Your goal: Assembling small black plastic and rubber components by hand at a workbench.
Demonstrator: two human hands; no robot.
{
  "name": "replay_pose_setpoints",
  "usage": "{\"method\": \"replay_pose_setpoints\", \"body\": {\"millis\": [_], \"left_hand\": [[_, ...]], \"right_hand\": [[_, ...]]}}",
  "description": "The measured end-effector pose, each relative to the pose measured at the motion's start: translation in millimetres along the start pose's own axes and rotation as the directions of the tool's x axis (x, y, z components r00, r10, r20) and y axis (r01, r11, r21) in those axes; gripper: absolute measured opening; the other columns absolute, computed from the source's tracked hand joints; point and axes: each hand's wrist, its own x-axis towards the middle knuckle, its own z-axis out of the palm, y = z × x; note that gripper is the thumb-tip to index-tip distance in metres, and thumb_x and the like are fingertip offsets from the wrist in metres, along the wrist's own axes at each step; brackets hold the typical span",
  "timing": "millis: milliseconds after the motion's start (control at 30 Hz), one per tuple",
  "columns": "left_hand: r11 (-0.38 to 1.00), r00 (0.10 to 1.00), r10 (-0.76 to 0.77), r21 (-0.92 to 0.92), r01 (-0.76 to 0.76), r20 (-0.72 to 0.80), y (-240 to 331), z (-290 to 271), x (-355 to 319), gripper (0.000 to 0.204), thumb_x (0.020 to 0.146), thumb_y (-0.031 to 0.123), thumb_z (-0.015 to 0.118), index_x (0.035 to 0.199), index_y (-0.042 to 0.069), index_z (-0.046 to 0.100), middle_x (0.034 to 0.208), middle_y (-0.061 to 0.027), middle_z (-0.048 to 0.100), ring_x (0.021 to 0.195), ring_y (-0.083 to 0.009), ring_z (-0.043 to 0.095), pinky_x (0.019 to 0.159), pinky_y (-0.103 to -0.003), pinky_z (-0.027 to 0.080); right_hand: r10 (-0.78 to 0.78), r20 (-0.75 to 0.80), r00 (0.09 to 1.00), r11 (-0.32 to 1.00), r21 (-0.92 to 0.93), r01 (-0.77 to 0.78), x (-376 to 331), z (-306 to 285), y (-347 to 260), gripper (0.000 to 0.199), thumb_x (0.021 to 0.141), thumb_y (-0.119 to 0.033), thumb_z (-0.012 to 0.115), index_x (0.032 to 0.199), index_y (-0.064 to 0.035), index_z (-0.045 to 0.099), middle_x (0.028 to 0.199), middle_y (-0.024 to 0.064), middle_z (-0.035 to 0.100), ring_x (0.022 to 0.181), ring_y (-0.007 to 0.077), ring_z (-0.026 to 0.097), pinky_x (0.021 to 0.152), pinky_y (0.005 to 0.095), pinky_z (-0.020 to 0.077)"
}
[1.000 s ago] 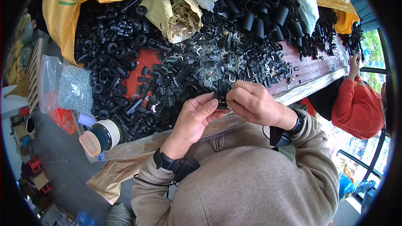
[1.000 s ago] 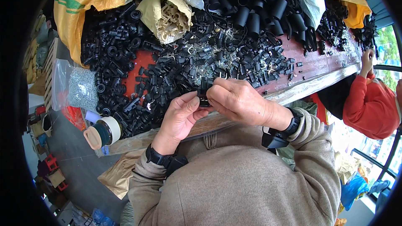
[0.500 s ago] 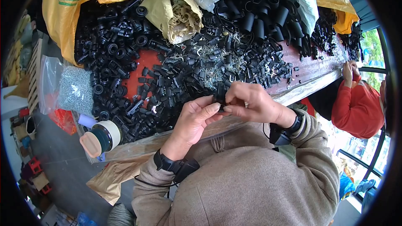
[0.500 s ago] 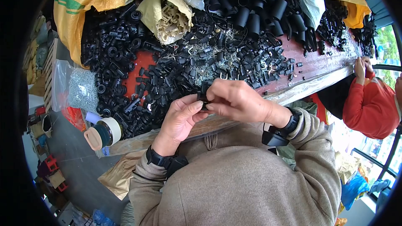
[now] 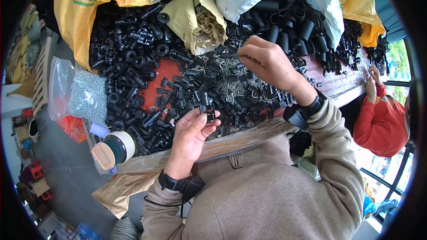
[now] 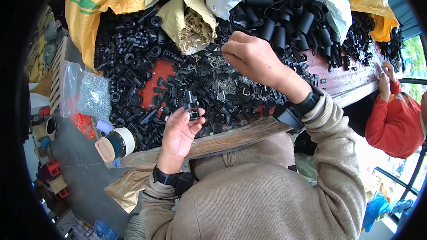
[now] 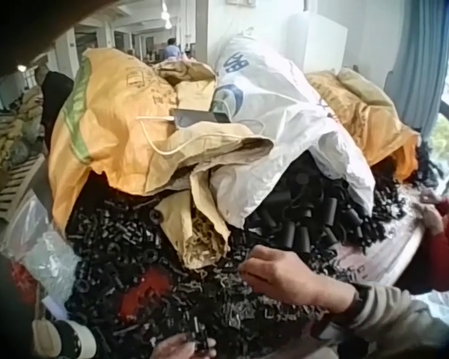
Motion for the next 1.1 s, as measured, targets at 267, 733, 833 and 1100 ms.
{"method": "replay_pose_setpoints", "body": {"millis": [267, 733, 833, 1100], "left_hand": [[0.998, 0.999, 0.044, -0.050, -0.046, -0.029, 4, -7, -9, 0.023, 0.082, 0.010, 0.054, 0.101, -0.002, 0.053, 0.097, -0.0155, 0.058, 0.080, -0.0190, 0.060, 0.068, -0.022, 0.050], [0.996, 0.995, 0.000, -0.088, 0.009, 0.102, -5, 17, 5, 0.027, 0.082, 0.016, 0.055, 0.102, -0.002, 0.052, 0.098, -0.0131, 0.058, 0.087, -0.0199, 0.058, 0.075, -0.024, 0.048], [0.996, 0.989, -0.014, -0.087, 0.027, 0.145, -11, 25, 9, 0.027, 0.082, 0.016, 0.055, 0.102, -0.001, 0.052, 0.098, -0.0124, 0.058, 0.089, -0.0199, 0.058, 0.077, -0.025, 0.047], [0.997, 0.992, -0.054, -0.052, 0.061, 0.114, -24, 30, 13, 0.024, 0.082, 0.014, 0.055, 0.101, 0.000, 0.054, 0.097, -0.0112, 0.059, 0.091, -0.0199, 0.057, 0.079, -0.026, 0.046]], "right_hand": [[-0.055, 0.024, 0.998, 0.928, -0.369, 0.060, 43, 48, 16, 0.011, 0.075, -0.007, 0.057, 0.084, -0.0027, 0.055, 0.072, 0.0079, 0.053, 0.058, 0.0276, 0.054, 0.051, 0.0329, 0.0440], [0.257, 0.381, 0.888, 0.250, 0.861, -0.442, -42, 39, -24, 0.010, 0.079, -0.003, 0.049, 0.088, -0.0050, 0.046, 0.075, 0.0003, 0.051, 0.064, 0.0069, 0.048, 0.055, 0.0205, 0.0396], [0.201, 0.369, 0.907, 0.086, 0.916, -0.392, -62, 45, -23, 0.009, 0.081, -0.007, 0.050, 0.088, -0.0052, 0.046, 0.077, 0.0013, 0.051, 0.065, 0.0074, 0.048, 0.056, 0.0201, 0.0393], [0.360, 0.385, 0.850, 0.137, 0.879, -0.456, -73, 34, -26, 0.020, 0.085, -0.023, 0.051, 0.086, -0.0036, 0.049, 0.082, 0.0030, 0.052, 0.069, 0.0087, 0.046, 0.060, 0.0192, 0.0379]]}}
